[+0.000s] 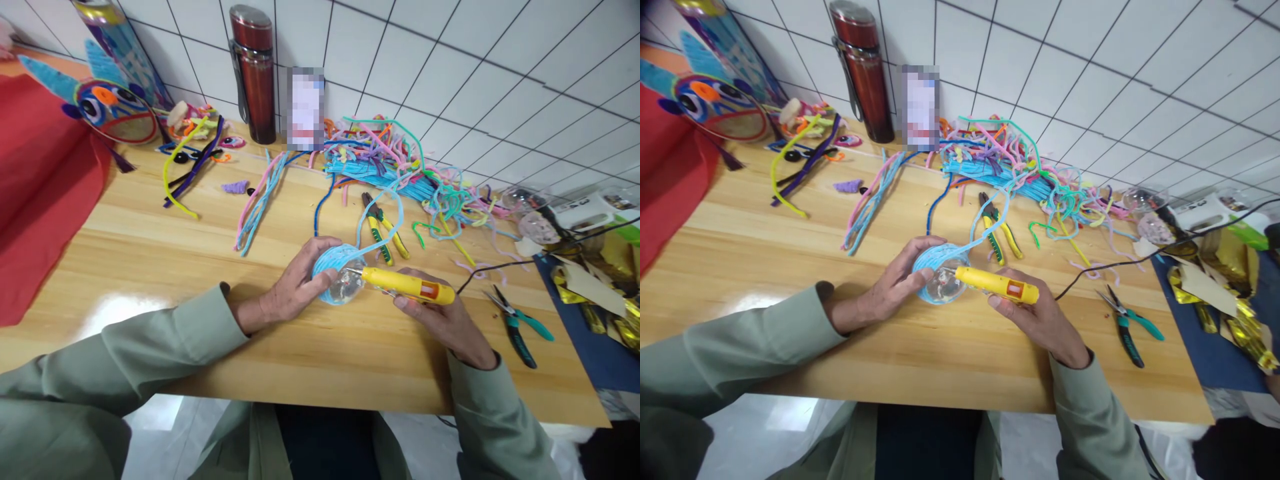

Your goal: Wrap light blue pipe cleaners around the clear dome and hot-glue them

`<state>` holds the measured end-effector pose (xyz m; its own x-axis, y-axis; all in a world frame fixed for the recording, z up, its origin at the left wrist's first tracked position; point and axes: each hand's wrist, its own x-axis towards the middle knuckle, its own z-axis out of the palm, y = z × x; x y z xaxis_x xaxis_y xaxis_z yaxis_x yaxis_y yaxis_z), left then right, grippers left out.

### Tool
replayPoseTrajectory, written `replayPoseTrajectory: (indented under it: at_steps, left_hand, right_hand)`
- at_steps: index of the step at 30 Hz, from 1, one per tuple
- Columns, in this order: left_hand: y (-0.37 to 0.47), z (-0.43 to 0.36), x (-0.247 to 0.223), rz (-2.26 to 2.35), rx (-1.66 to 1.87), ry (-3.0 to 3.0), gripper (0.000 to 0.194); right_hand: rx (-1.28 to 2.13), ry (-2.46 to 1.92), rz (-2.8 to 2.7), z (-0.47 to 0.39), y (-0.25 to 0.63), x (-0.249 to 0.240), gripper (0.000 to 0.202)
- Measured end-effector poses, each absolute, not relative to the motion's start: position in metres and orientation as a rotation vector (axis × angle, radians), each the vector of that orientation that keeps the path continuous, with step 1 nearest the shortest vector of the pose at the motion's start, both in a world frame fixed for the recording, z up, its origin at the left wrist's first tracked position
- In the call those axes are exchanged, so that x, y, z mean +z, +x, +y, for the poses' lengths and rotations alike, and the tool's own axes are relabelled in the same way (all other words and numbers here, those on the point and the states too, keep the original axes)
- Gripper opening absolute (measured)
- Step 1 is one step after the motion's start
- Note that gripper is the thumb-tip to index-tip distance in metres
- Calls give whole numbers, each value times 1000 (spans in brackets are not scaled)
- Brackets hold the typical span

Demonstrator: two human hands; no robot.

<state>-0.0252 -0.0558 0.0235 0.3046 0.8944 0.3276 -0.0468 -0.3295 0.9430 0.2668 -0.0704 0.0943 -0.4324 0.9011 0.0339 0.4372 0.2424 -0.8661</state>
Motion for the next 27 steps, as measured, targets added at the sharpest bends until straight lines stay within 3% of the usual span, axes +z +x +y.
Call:
replayPoseTrajectory:
  at_steps: [19,27]
  left_hand:
    - [-26,-57,24,797,1178,1585,47]
    - [-24,-55,18,931,1276,1463,49]
  right_hand:
    - [1045,-1207,-2036,-71,263,98,26]
    - [874,-1134,-2024,-77,262,86,14]
